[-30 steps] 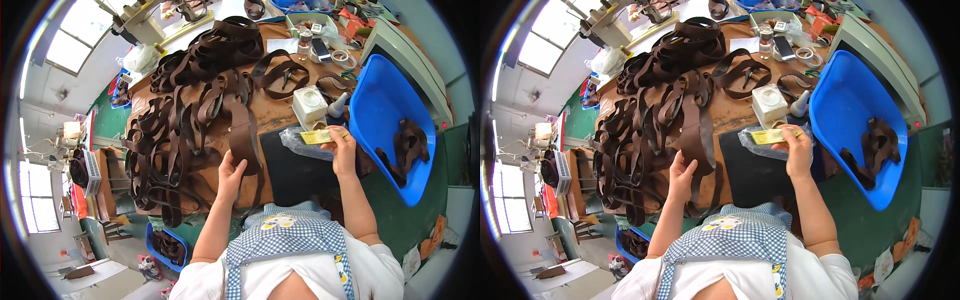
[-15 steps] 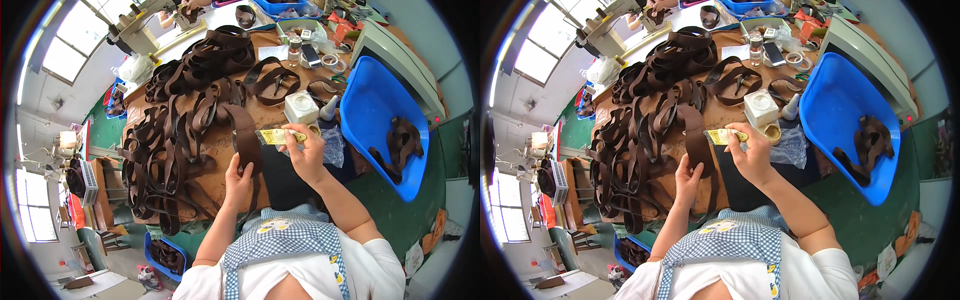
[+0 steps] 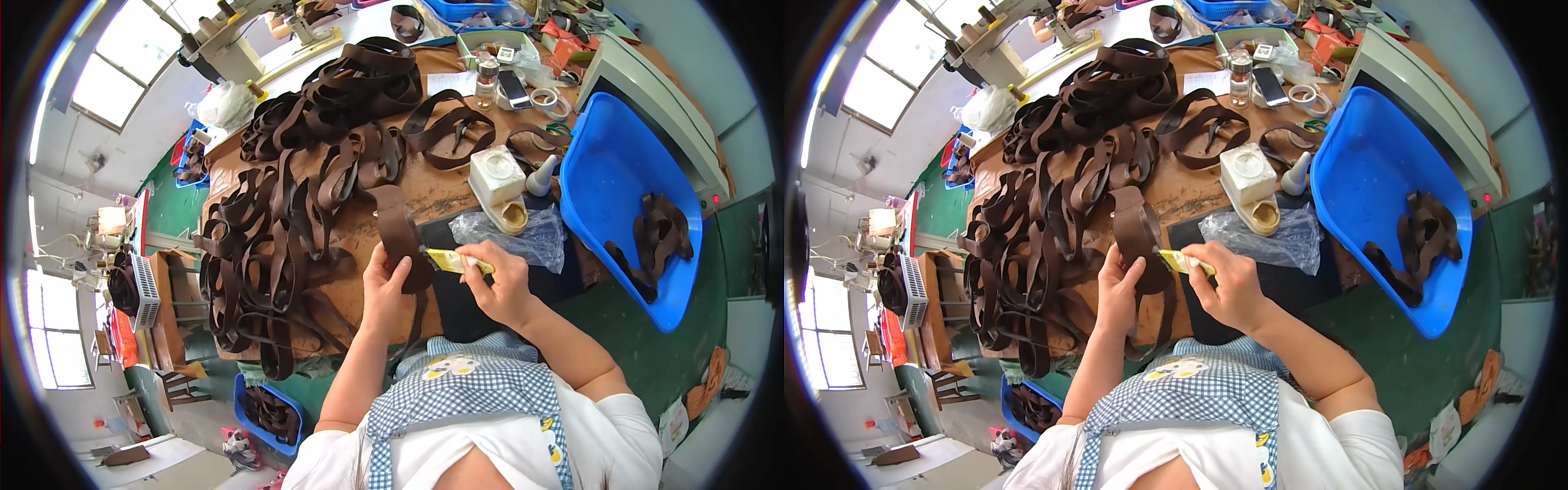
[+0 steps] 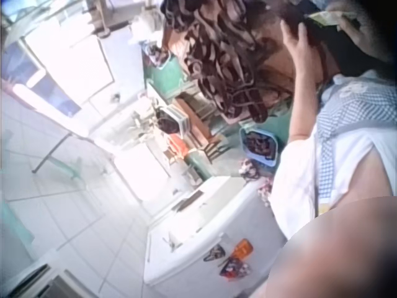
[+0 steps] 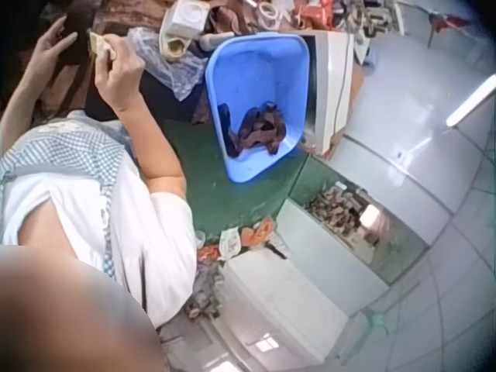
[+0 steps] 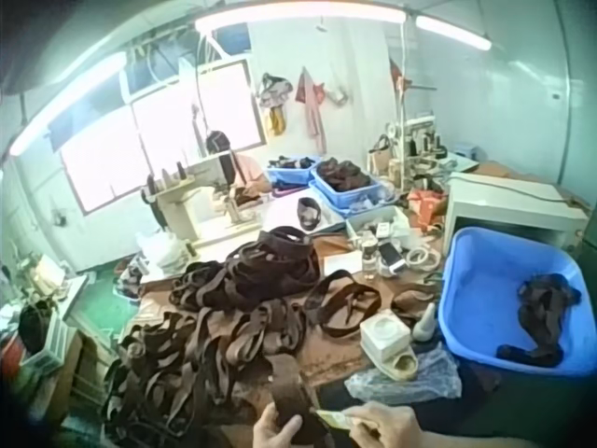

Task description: Applying glue to shoe upper components at a manufacturing station.

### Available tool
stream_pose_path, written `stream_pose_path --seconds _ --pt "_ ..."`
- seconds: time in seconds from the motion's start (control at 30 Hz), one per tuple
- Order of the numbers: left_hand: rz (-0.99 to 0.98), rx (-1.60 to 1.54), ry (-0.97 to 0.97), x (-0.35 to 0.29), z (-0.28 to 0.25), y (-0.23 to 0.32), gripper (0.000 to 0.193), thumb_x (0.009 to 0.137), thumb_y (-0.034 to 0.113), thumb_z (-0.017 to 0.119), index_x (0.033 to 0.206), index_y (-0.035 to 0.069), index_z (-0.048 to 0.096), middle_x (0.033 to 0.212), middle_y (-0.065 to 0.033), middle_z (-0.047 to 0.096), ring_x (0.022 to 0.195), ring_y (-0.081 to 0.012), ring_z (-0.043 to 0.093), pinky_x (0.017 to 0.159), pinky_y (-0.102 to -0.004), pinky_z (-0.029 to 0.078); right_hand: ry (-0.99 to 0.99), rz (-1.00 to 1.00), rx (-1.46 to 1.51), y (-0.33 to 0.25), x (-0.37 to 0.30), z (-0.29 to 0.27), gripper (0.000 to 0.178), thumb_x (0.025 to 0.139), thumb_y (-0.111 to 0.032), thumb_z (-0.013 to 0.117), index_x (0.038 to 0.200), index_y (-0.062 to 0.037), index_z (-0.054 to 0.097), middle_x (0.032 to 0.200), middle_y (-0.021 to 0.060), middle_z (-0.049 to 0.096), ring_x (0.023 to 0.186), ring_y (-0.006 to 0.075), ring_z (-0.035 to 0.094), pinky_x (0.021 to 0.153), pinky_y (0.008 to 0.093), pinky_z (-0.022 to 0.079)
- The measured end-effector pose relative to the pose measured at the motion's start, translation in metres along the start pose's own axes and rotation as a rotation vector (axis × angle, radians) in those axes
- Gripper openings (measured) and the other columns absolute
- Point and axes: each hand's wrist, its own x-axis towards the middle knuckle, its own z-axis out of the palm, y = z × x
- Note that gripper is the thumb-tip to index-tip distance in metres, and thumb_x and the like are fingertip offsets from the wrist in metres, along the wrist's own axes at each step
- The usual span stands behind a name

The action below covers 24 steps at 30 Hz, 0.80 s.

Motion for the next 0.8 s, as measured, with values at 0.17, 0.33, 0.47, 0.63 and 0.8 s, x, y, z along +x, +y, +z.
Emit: stream_pose_path --seconds 0.17,0.33,0.47,0.63,0.8 --pt "-0.182 -0.271 0.021 0.004 0.001 0.017 0.035 0.096 0.003 0.058 0.131 0.004 0.053 0.118 -0.0063 0.063 0.103 -0.0151 0.064 0.087 -0.0292 0.054 -0.059 -0.024 -0.014 -0.002 -0.015 -0.011 0.016 0.088 0.001 0.059 0.102 0.0001 0.065 0.080 0.0122 0.066 0.063 0.0194 0.070 0.055 0.0272 0.053" --pt "-0.387 -0.347 0.043 0.015 -0.023 0.015 0.033 0.091 0.005 0.066 0.122 -0.001 0.055 0.113 -0.0086 0.065 0.102 -0.0189 0.066 0.085 -0.0315 0.056 -0.046 0.023 -0.031 -0.001 -0.030 -0.027 0.016 0.088 0.002 0.059 0.103 0.0019 0.065 0.081 0.0124 0.066 0.062 0.0180 0.069 0.055 0.0265 0.054" --pt "-0.372 -0.411 -0.076 0.010 -0.009 0.027 0.036 0.088 0.000 0.067 0.121 -0.001 0.055 0.114 -0.0086 0.065 0.104 -0.0195 0.065 0.091 -0.0322 0.054 0.079 0.151 0.060 0.002 -0.025 -0.038 0.014 0.094 0.001 0.055 0.105 0.0046 0.064 0.088 0.0117 0.065 0.068 0.0146 0.067 0.057 0.0248 0.055" --pt "-0.204 -0.191 -0.143 0.006 0.002 0.026 0.038 0.089 -0.003 0.064 0.125 -0.001 0.053 0.119 -0.0091 0.063 0.111 -0.0201 0.062 0.098 -0.0324 0.049 0.128 0.170 0.163 -0.003 -0.004 -0.036 0.014 0.095 0.001 0.055 0.105 0.0046 0.064 0.090 0.0107 0.065 0.068 0.0139 0.067 0.060 0.0240 0.055" --pt "-0.272 -0.284 -0.191 0.010 0.001 0.028 0.042 0.092 0.000 0.063 0.131 0.001 0.050 0.122 -0.0081 0.063 0.111 -0.0179 0.062 0.096 -0.0306 0.050 0.145 0.112 0.190 -0.008 0.010 -0.029 0.013 0.096 0.000 0.055 0.105 0.0047 0.064 0.091 0.0111 0.066 0.071 0.0141 0.068 0.059 0.0244 0.057"
